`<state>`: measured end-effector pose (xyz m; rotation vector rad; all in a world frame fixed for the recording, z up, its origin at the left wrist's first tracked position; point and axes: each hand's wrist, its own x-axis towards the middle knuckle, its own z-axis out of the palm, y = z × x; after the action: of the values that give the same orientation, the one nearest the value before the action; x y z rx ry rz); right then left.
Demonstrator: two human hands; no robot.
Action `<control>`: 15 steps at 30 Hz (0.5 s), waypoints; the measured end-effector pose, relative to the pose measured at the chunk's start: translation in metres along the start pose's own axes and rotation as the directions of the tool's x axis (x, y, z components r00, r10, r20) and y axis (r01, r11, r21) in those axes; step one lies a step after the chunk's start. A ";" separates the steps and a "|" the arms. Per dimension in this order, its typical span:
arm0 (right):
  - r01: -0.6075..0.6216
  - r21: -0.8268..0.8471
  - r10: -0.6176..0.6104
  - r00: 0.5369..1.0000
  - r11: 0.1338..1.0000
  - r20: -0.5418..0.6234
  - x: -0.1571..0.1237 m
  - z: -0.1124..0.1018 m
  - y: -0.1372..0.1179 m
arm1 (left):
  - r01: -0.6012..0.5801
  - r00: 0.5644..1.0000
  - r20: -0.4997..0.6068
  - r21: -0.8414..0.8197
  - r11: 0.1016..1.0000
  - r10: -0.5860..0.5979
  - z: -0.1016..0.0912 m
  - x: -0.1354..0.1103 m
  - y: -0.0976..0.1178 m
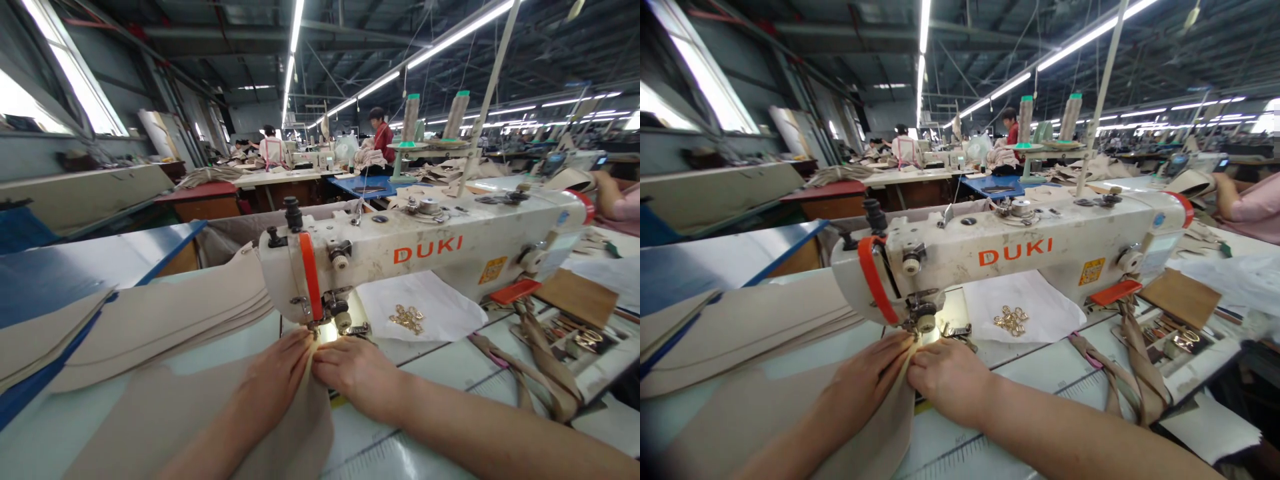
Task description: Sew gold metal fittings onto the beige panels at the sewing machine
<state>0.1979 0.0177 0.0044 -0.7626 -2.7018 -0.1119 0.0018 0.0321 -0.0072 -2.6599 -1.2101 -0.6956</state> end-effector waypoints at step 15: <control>0.231 0.065 -0.224 0.970 0.971 -0.093 -0.006 0.001 -0.027 | 0.171 0.984 -0.066 0.134 0.976 -0.163 -0.054 -0.090 0.040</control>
<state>0.1887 -0.0080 0.0014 -0.4134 -2.6852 -0.0935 -0.0388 -0.0727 0.0014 -2.4313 -1.4238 -0.6755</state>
